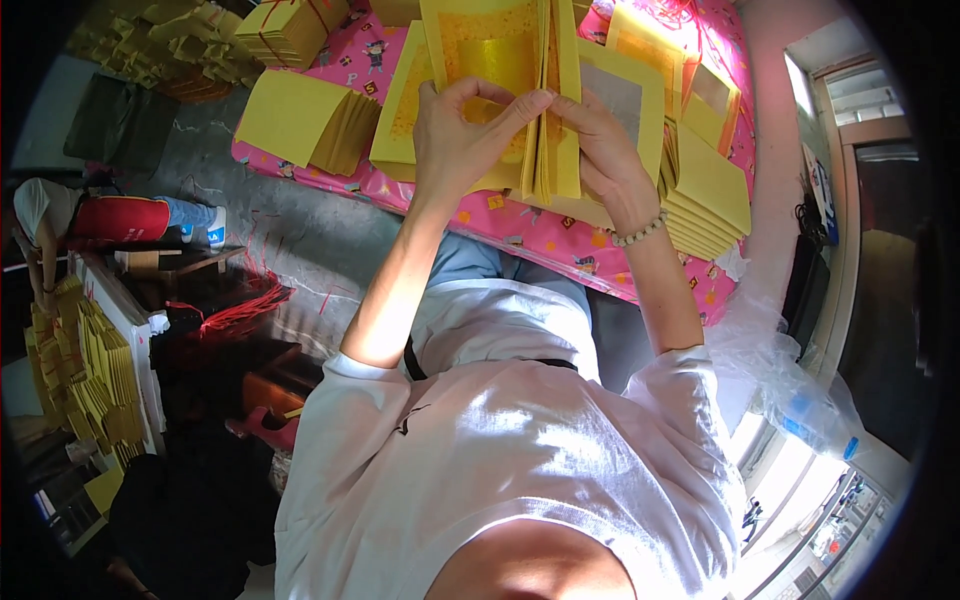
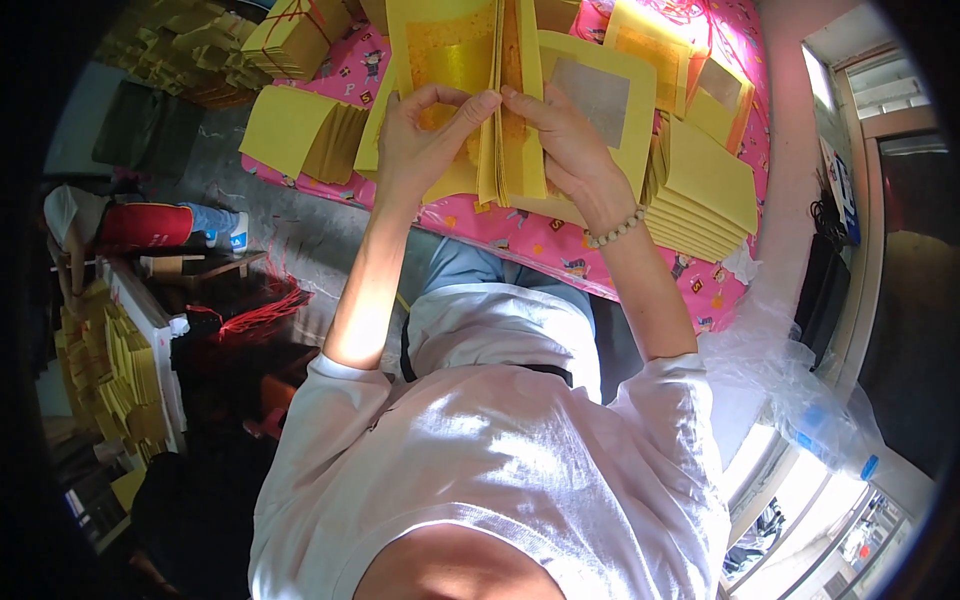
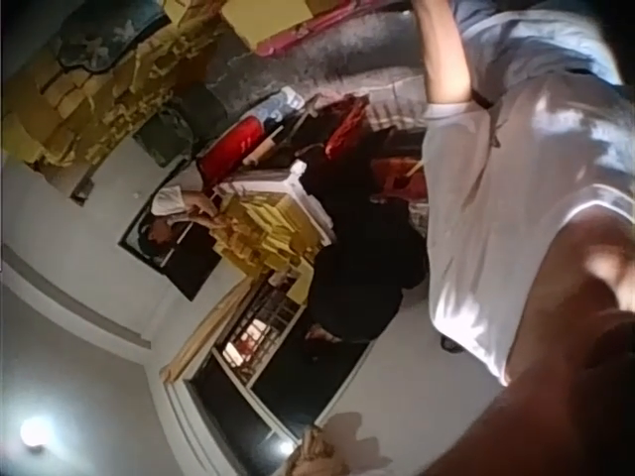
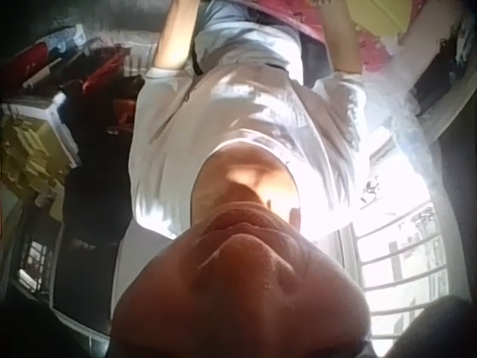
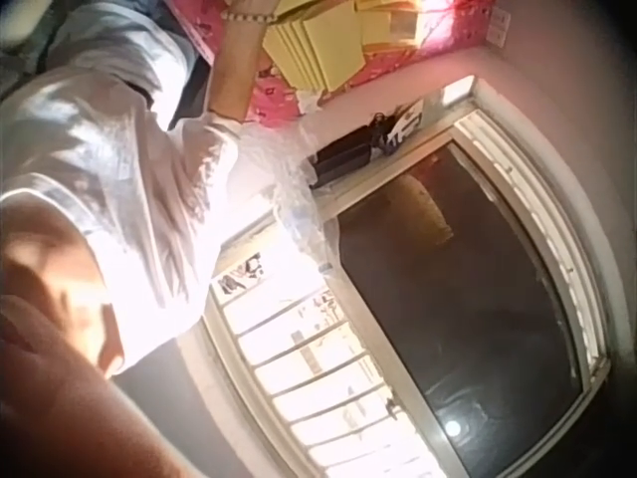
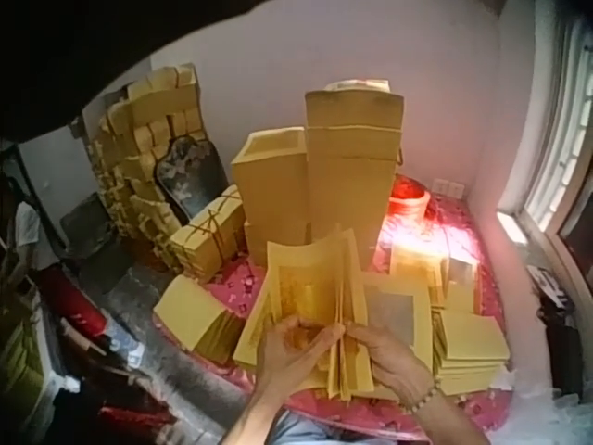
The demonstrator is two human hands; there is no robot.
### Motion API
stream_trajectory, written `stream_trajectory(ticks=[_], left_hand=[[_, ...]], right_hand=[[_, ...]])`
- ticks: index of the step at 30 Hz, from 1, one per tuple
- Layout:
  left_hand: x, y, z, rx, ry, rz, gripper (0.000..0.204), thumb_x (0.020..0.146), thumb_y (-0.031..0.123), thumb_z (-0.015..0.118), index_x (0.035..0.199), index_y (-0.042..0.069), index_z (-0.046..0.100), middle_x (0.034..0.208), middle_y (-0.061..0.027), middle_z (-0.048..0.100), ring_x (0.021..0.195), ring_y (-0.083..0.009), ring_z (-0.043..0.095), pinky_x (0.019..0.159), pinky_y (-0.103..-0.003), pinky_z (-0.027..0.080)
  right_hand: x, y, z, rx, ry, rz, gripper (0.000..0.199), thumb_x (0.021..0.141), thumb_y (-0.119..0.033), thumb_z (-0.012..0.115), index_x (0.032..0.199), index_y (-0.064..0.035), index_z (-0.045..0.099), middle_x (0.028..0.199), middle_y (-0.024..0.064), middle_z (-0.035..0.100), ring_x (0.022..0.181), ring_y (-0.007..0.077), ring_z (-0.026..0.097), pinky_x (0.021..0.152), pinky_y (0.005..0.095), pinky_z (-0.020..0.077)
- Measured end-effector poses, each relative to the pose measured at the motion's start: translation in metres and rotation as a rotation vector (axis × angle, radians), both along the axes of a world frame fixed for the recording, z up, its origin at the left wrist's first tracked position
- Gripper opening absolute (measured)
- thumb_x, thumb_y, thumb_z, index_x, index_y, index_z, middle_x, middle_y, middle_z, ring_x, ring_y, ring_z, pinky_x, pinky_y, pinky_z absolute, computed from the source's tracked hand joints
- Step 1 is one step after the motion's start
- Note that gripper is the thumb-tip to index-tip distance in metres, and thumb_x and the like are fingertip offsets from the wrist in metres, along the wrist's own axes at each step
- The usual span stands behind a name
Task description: Sorting and inspecting stacks of joss paper at a table.
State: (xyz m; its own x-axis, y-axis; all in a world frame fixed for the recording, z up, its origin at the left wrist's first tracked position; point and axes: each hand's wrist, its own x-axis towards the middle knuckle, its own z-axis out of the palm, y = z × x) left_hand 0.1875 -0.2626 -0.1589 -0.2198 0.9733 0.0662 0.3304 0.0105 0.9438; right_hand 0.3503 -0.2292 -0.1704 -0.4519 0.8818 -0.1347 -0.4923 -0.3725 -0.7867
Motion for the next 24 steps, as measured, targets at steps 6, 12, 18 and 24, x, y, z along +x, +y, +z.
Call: stream_trajectory(ticks=[6,12,18,24], left_hand=[[-0.0011,0.0034,-0.0065,0.065,0.099,0.019,0.059,0.064,0.063,0.077,0.082,0.007,0.07,0.098,-0.0182,0.047,0.096,-0.0359,0.057,0.082,-0.042,0.047],[-0.0014,0.0024,-0.0039,0.064,0.073,-0.012,0.057,0.066,0.061,0.077,0.082,0.007,0.07,0.099,-0.0201,0.047,0.099,-0.0377,0.057,0.084,-0.042,0.047],[-0.0022,0.0034,-0.0073,0.069,0.091,-0.003,0.057,0.066,0.06,0.077,0.082,0.006,0.07,0.1,-0.0213,0.047,0.101,-0.0388,0.056,0.087,-0.042,0.045],[-0.0034,0.0034,-0.0086,0.08,0.076,0.009,0.058,0.066,0.061,0.078,0.082,0.006,0.069,0.1,-0.0215,0.047,0.102,-0.0389,0.055,0.088,-0.042,0.045]], right_hand=[[-0.0005,0.001,-0.0016,0.025,-0.017,0.015,0.037,0.095,-0.013,0.054,0.129,-0.0018,0.044,0.118,0.0097,0.057,0.104,0.0189,0.061,0.086,0.0334,0.0547],[-0.0016,-0.0007,-0.0004,0.007,-0.015,-0.002,0.036,0.096,-0.011,0.052,0.129,-0.0003,0.044,0.118,0.0106,0.058,0.105,0.0188,0.06,0.088,0.0314,0.0534],[-0.0023,-0.0022,0.0029,0.018,-0.028,-0.003,0.035,0.096,-0.011,0.052,0.129,-0.0003,0.044,0.117,0.0103,0.058,0.104,0.0185,0.061,0.087,0.0307,0.0536],[-0.0025,-0.0014,0.0021,0.021,-0.028,-0.005,0.035,0.096,-0.011,0.052,0.129,-0.001,0.044,0.116,0.0095,0.058,0.103,0.0177,0.061,0.087,0.0305,0.054]])
